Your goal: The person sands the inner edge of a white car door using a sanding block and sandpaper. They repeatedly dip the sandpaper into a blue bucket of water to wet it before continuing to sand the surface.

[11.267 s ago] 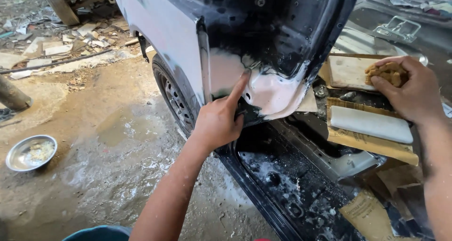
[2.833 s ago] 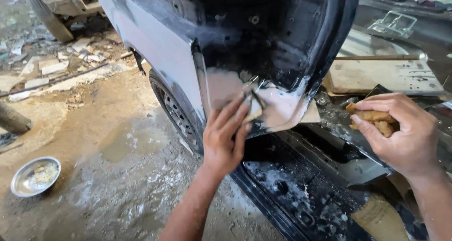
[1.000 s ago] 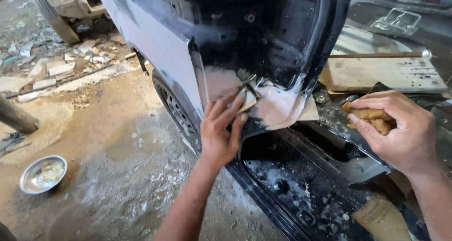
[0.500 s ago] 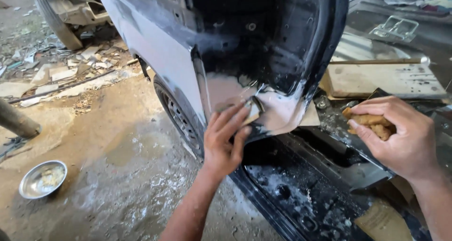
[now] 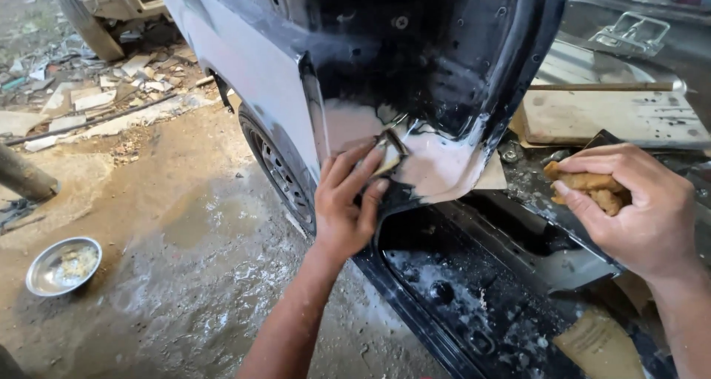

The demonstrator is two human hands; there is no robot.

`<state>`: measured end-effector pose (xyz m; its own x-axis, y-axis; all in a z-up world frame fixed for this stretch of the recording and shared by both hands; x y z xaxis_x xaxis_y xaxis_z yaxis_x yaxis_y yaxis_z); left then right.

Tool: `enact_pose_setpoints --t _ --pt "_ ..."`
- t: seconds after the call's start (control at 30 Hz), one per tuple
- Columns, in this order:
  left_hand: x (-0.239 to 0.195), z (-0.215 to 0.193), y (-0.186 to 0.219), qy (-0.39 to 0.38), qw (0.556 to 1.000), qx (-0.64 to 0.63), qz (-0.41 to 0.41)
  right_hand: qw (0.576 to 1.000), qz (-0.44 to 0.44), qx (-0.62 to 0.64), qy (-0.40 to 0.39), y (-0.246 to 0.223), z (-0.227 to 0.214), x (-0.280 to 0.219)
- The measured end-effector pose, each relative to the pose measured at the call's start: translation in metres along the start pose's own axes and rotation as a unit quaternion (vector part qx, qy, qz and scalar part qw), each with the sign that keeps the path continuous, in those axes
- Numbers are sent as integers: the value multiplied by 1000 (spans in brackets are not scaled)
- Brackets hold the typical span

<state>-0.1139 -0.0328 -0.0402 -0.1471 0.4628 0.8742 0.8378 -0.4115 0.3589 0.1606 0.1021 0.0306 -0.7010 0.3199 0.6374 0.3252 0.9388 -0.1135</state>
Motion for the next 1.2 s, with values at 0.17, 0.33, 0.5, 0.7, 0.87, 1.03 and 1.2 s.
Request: enact_pose_setpoints --t 0.17,0.33,0.5,0.7,0.87,1.03,1.2 --pt "-1 3 -2 -9 1000 -11 -5 1000 11 15 3 0 -1 2" --pt "0 1 8 -6 1000 -19 11 1000 22 15 14 0 -1 3" --pt "9 -5 8 -7 1000 -17 16 1000 11 8 15 -1 -2 5" --pt "7 0 -2 -6 1000 -6 18 1000 9 5 12 1 -1 3" --pt "15 -8 8 -28 999 17 18 1000 16 0 1 -2 0 2" --pt "9 -9 10 -40 999 23 21 1000 16 -2 -10 -3 -4 8" --pt "16 -4 9 -17 999 19 34 1000 10 10 26 -4 -7 9"
Point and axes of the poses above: each hand's wrist, its own x-axis towards the middle knuckle, its own z-axis out of the palm, y = z × x, the point moved 2 cm from there along x, towards the middle knuckle, and after that the axes turned 7 degrees about -y, right-handed, at the moved point
